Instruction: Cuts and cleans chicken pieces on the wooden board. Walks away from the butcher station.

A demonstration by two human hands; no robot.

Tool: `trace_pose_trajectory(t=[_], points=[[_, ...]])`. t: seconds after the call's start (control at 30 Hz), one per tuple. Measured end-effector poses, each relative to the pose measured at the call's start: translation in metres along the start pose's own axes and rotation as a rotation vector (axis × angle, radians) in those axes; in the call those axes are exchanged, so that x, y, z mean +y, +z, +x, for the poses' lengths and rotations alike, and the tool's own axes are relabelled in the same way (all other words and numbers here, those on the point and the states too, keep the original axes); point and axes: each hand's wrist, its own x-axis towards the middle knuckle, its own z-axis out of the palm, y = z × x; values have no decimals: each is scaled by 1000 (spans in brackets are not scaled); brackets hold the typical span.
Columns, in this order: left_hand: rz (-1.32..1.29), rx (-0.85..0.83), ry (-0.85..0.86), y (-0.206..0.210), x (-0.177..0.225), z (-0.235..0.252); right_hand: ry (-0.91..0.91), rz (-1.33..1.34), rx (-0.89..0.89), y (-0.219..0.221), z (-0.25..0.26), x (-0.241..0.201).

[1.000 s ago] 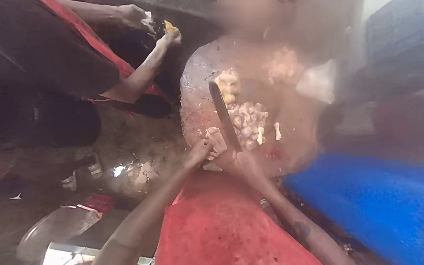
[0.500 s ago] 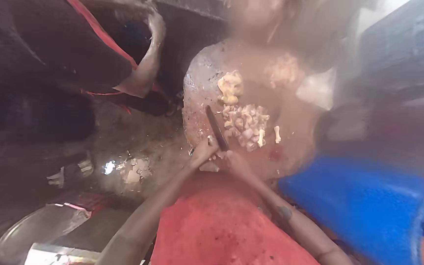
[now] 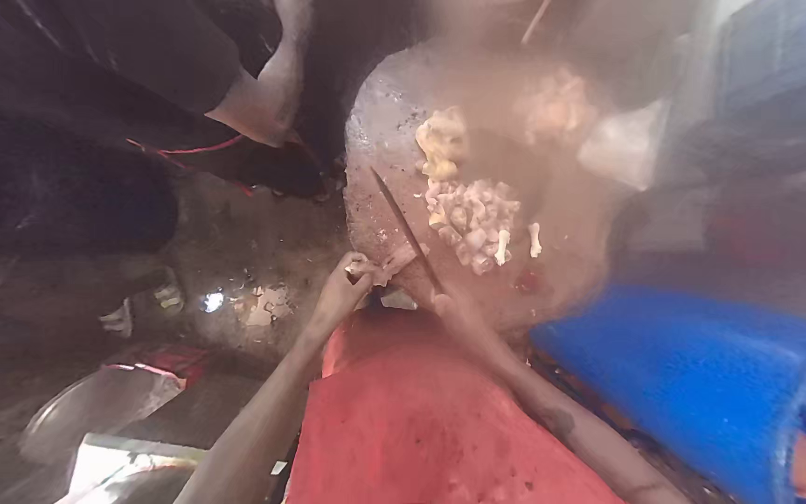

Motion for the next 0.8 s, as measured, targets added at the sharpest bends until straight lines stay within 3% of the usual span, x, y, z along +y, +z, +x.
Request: trace_pose_trajectory(t=[0.13, 0.27, 0.33, 0.43, 0.53, 0.6, 0.67, 0.8], points=[[16, 48, -8, 3, 0, -4, 145, -154, -84, 5, 23, 24], [8, 83, -8, 8, -5, -8, 38, -201, 5, 1, 8, 7], [-18, 102, 27, 12, -4, -4, -32, -169, -50, 1, 7, 3], [50, 125, 12, 16, -1, -7, 81, -179, -222, 3, 16, 18], [83, 164, 29, 19, -2, -9, 102, -240, -156, -2, 15, 11], [64, 165, 60, 25, -9, -15, 21, -228, -76, 1, 0, 2], [56, 180, 100, 30, -9, -14, -52, -176, -113, 4, 0, 2], [102, 219, 126, 33, 5, -18, 79, -53, -259, 17, 11, 40]])
